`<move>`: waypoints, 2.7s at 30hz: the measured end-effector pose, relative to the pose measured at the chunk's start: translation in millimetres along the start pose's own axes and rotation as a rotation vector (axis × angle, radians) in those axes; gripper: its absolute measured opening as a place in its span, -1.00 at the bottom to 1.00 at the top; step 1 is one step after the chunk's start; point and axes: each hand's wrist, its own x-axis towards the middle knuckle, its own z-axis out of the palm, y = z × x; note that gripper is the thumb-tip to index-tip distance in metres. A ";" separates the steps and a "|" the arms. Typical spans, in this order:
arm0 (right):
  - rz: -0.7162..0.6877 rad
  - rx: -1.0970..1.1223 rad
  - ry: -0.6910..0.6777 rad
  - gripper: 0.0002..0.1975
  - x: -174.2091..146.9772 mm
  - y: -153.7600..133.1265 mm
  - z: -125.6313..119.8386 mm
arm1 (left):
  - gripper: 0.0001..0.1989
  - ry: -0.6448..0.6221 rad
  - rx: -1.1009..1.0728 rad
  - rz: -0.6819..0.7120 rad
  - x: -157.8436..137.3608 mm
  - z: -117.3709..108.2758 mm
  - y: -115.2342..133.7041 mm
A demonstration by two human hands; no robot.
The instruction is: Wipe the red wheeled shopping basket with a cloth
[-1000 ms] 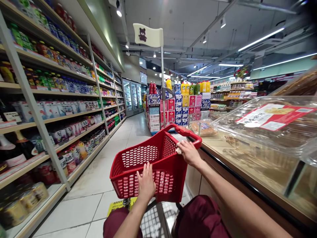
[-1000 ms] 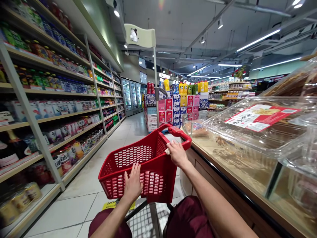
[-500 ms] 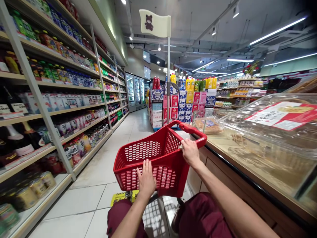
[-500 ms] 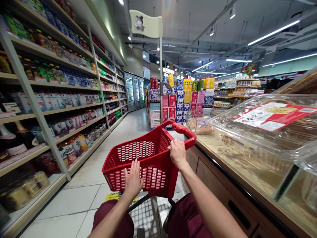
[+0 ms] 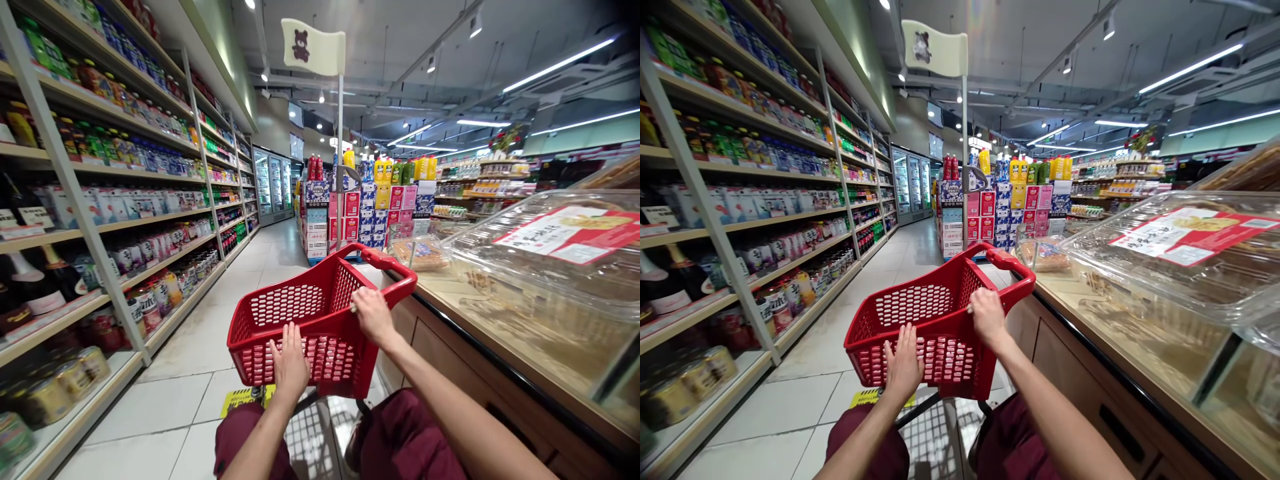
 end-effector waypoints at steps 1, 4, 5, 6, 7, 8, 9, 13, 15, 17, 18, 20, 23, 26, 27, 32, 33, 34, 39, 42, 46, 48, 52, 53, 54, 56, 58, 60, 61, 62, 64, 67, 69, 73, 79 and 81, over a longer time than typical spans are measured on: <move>-0.066 0.019 -0.013 -0.65 -1.2 -6.1 2.4 | -0.34 0.000 0.005 0.002 -0.1 0.0 -0.8; -0.056 0.045 0.003 -0.64 -0.8 -4.8 3.2 | -0.34 0.007 0.018 -0.013 -1.0 0.1 -4.0; 0.009 0.037 0.024 -0.64 0.3 0.0 2.3 | -0.34 0.008 0.018 -0.020 -1.4 0.2 -4.6; 0.074 0.022 0.047 -0.64 1.3 3.7 1.9 | -0.34 0.007 0.016 -0.024 -1.9 0.4 -4.9; 0.119 0.007 0.063 -0.64 1.8 4.5 2.8 | -0.34 0.004 0.012 -0.025 -2.3 0.6 -5.0; 0.129 -0.006 0.066 -0.64 1.6 1.3 5.2 | -0.34 0.001 0.006 -0.024 -2.7 0.9 -5.1; 0.101 -0.011 0.057 -0.63 0.7 -6.0 9.1 | -0.33 -0.001 0.001 -0.023 -3.0 1.2 -5.4; -0.136 0.044 -0.027 -0.61 -5.9 -41.7 25.0 | -0.32 0.003 -0.009 -0.005 -3.8 2.3 -11.8; -0.123 0.058 -0.037 -0.61 -6.5 -39.3 24.2 | -0.31 0.005 -0.005 -0.021 -4.7 2.7 -16.1; -0.006 0.040 -0.007 -0.61 -4.9 -26.5 18.8 | -0.29 0.003 -0.001 -0.039 -6.0 2.9 -18.5; 0.058 0.028 0.013 -0.61 -3.8 -21.9 16.4 | -0.28 0.002 -0.001 -0.042 -6.7 2.9 -18.8; 0.107 0.021 0.021 -0.61 -2.8 -25.9 16.0 | -0.28 0.002 -0.006 -0.041 -8.0 2.5 -18.3; -0.042 0.074 -0.052 -0.61 -4.7 -60.2 25.1 | -0.29 0.006 -0.002 -0.034 -9.0 1.9 -19.9; -0.150 0.134 -0.100 -0.60 -5.1 -78.2 29.3 | -0.30 0.013 0.017 -0.049 -9.5 2.0 -27.4; -0.130 0.137 -0.091 -0.61 -4.6 -73.6 27.5 | -0.31 0.015 0.021 -0.060 -9.7 2.3 -30.2; 0.102 0.071 0.025 -0.64 -1.9 -43.9 16.3 | -0.29 0.015 0.027 -0.082 -12.1 4.0 -33.8; 0.099 0.069 0.012 -0.65 -2.4 -51.1 18.0 | -0.29 0.012 0.025 -0.090 -12.4 4.1 -33.2; 0.068 0.078 -0.013 -0.65 -3.3 -62.9 21.1 | -0.30 0.008 0.023 -0.092 -12.5 4.1 -33.1; -0.148 0.181 -0.088 -0.63 -4.8 -104.8 34.1 | -0.31 0.018 0.026 -0.094 -12.5 4.9 -42.9; -0.036 0.156 -0.048 -0.64 -3.4 -81.2 29.1 | -0.30 0.039 0.027 -0.147 -13.7 6.4 -50.1; 0.023 0.126 -0.052 -0.64 -2.1 -87.5 29.2 | -0.29 0.036 0.021 -0.142 -16.4 7.4 -53.8; -0.063 0.150 -0.110 -0.63 -1.5 -115.9 34.2 | -0.30 0.032 0.030 -0.132 -17.2 6.7 -55.6; -0.180 0.211 -0.164 -0.65 1.6 -142.9 37.2 | -0.31 0.031 0.040 -0.091 -18.6 4.0 -61.6; -0.162 0.217 -0.154 -0.66 1.8 -137.8 35.9 | -0.32 0.034 0.037 -0.089 -19.3 3.5 -62.9; -0.129 0.215 -0.137 -0.66 1.5 -130.3 34.5 | -0.32 0.036 0.031 -0.089 -20.2 3.2 -63.8; -0.064 0.196 -0.108 -0.65 0.0 -117.5 32.2 | -0.33 0.043 0.015 -0.089 -22.6 3.2 -64.5; -0.058 0.194 -0.116 -0.64 -1.6 -118.3 32.1 | -0.35 0.069 -0.005 -0.103 -24.6 3.2 -63.7; -0.087 0.239 -0.140 -0.58 -1.5 -133.1 33.5 | -0.37 0.115 -0.030 -0.119 -24.4 2.3 -60.8; -0.097 0.280 -0.148 -0.53 -0.4 -142.6 34.4 | -0.38 0.141 -0.043 -0.115 -22.6 1.3 -57.9; -0.095 0.327 -0.153 -0.48 1.1 -151.1 35.1 | -0.39 0.161 -0.056 -0.097 -19.6 0.0 -53.8; -0.067 0.426 -0.163 -0.44 4.3 -160.5 36.6 | -0.39 0.170 -0.085 -0.018 -9.0 -2.9 -40.5; -0.020 0.522 -0.134 -0.45 4.2 -151.9 39.6 | -0.42 0.114 -0.150 0.130 15.1 -6.1 -11.2; 0.008 0.549 -0.043 -0.45 1.4 -136.0 42.1 | -0.51 0.081 -0.199 0.172 30.8 -7.3 4.1; 0.066 0.508 0.137 -0.46 -4.1 -96.7 44.2 | -0.66 0.079 -0.246 0.135 34.9 -6.5 -15.9; 0.078 0.284 0.133 -0.57 -16.3 -66.6 40.8 | -0.61 0.217 -0.106 -0.239 1.0 -2.7 -105.4; 0.027 0.252 0.091 -0.60 -19.9 -74.1 39.5 | -0.61 0.221 -0.097 -0.195 1.4 -0.7 -99.0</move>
